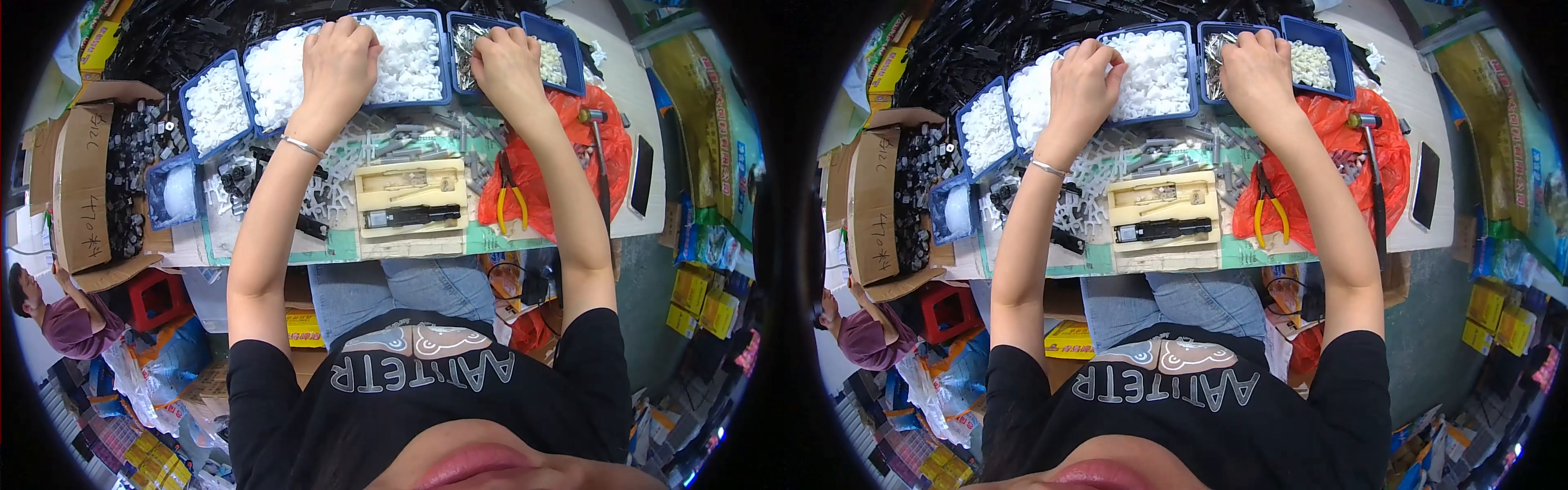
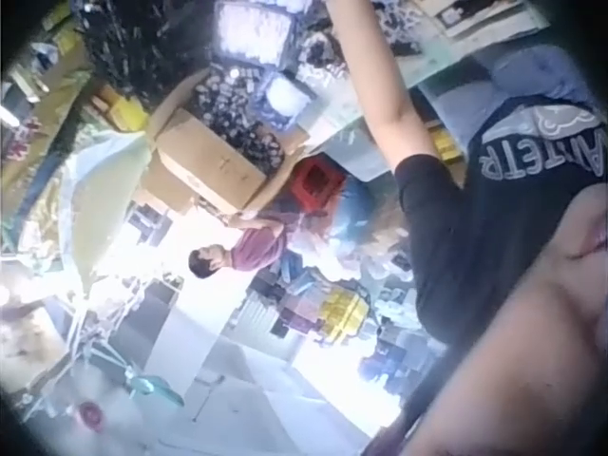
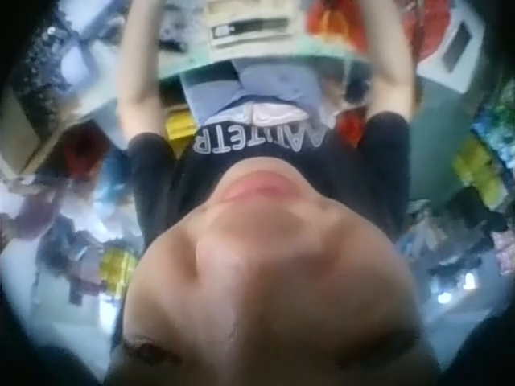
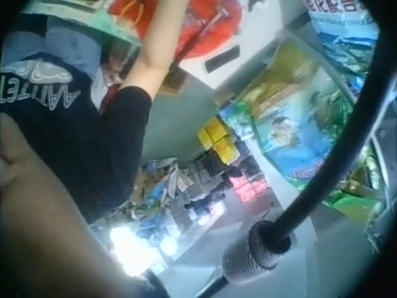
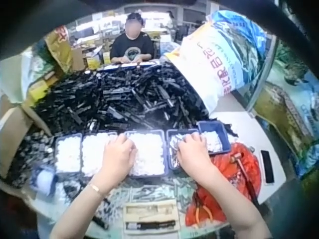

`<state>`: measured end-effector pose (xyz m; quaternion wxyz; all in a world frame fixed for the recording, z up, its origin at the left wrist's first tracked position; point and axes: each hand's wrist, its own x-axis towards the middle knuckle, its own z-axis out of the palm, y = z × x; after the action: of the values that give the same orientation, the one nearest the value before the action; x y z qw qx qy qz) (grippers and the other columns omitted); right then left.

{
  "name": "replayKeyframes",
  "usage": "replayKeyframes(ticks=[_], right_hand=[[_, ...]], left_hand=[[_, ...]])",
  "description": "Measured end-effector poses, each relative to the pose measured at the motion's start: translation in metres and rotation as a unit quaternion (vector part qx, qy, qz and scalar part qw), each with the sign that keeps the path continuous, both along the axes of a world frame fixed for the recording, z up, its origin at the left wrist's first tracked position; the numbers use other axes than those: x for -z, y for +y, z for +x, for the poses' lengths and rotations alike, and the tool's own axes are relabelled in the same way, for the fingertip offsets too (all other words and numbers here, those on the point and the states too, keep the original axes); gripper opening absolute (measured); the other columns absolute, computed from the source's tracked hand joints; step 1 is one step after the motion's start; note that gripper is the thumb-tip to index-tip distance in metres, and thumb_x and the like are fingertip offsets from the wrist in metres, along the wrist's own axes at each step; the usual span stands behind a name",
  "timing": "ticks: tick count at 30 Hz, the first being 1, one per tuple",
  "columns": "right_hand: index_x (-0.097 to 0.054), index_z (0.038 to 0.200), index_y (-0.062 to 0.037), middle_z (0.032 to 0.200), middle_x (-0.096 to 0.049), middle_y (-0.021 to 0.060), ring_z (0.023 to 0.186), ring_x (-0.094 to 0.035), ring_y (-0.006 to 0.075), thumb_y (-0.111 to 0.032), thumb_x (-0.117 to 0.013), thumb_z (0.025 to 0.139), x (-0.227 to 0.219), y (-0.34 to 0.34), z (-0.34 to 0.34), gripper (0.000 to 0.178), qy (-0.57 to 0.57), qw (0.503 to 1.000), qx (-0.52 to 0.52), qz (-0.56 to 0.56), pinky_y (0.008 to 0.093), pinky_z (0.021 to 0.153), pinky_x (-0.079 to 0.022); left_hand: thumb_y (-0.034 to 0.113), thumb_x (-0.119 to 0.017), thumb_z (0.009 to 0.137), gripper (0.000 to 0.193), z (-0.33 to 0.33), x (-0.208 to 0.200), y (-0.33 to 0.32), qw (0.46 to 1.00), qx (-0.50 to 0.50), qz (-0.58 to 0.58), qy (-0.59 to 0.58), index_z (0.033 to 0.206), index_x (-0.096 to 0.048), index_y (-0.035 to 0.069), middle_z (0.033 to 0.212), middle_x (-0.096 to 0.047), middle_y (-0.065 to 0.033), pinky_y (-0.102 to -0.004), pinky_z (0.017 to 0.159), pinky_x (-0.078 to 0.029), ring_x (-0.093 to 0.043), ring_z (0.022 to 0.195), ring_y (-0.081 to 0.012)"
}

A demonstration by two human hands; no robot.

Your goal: The person assembles small plastic toy components by hand and with a screwdriver, securing them with screws into a plastic chassis.

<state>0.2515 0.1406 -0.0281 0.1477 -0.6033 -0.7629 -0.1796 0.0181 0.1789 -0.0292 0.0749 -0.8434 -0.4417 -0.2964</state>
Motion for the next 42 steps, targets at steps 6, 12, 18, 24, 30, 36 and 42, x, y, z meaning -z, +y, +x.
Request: replayKeyframes(ticks=[6,12,18,24,30,36,42], right_hand=[[-0.062,0.075,-0.0066,0.079,-0.062,0.0085,0.081,-0.059,0.0256,-0.017,-0.062,0.078,-0.001,-0.001,0.005,0.010,0.041,0.999,-0.027,0.015,0.0399,0.075,-0.042],[-0.061,0.075,-0.0034,0.076,-0.063,0.0150,0.074,-0.063,0.0335,-0.015,-0.061,0.076,0.000,0.000,0.012,0.012,0.201,0.979,-0.003,-0.041,0.0431,0.067,-0.050],[-0.057,0.081,-0.0014,0.078,-0.062,0.0179,0.075,-0.063,0.0352,-0.013,-0.058,0.080,-0.007,-0.007,0.009,0.011,0.205,0.977,0.001,-0.062,0.0434,0.066,-0.050],[-0.049,0.089,0.0008,0.084,-0.052,0.0177,0.081,-0.054,0.0355,-0.010,-0.051,0.089,-0.039,-0.055,-0.038,0.011,0.314,0.918,-0.208,-0.126,0.0404,0.072,-0.045],[-0.048,0.086,0.0027,0.083,-0.050,0.0153,0.075,-0.052,0.0286,-0.009,-0.048,0.089,-0.041,-0.080,-0.065,0.012,0.401,0.855,-0.275,-0.183,0.0349,0.069,-0.043],[-0.048,0.081,0.0030,0.083,-0.053,0.0127,0.073,-0.051,0.0216,-0.009,-0.048,0.088,-0.044,-0.083,-0.071,0.014,0.417,0.843,-0.280,-0.193,0.0291,0.067,-0.043],[-0.048,0.080,0.0030,0.082,-0.053,0.0125,0.072,-0.052,0.0222,-0.009,-0.047,0.087,-0.046,-0.085,-0.073,0.013,0.400,0.846,-0.301,-0.185,0.0296,0.066,-0.044]], left_hand=[[0.012,-0.064,0.081,0.008,0.000,0.002,0.004,0.997,0.061,0.010,-0.047,0.082,-0.060,0.005,0.083,-0.059,-0.0072,-0.0359,0.069,-0.042,-0.057,0.079,-0.0247],[0.009,-0.065,0.084,0.009,0.004,-0.004,-0.015,0.943,0.092,-0.152,-0.281,0.086,-0.063,0.000,0.087,-0.064,-0.0076,-0.0250,0.063,-0.049,-0.063,0.073,-0.0158],[0.007,-0.066,0.083,0.017,-0.003,-0.002,-0.041,0.866,0.119,-0.245,-0.420,0.100,-0.068,0.004,0.090,-0.064,-0.0054,-0.0209,0.066,-0.050,-0.062,0.075,-0.0084],[0.011,-0.064,0.088,0.017,-0.005,-0.008,-0.085,0.649,0.129,-0.446,-0.603,0.102,-0.063,0.002,0.092,-0.065,-0.0027,-0.0205,0.068,-0.049,-0.060,0.077,-0.0084],[0.016,-0.060,0.091,0.018,-0.007,0.003,-0.109,0.428,0.205,-0.542,-0.694,0.104,-0.060,0.004,0.091,-0.064,-0.0033,-0.0210,0.068,-0.047,-0.059,0.079,-0.0095],[0.019,-0.058,0.093,0.017,-0.009,-0.001,-0.120,0.403,0.218,-0.550,-0.698,0.102,-0.059,0.005,0.090,-0.063,-0.0035,-0.0228,0.069,-0.048,-0.059,0.080,-0.0100],[0.020,-0.058,0.092,0.019,-0.014,0.002,-0.123,0.465,0.216,-0.537,-0.670,0.103,-0.060,0.004,0.090,-0.063,-0.0027,-0.0232,0.072,-0.048,-0.059,0.081,-0.0099]])
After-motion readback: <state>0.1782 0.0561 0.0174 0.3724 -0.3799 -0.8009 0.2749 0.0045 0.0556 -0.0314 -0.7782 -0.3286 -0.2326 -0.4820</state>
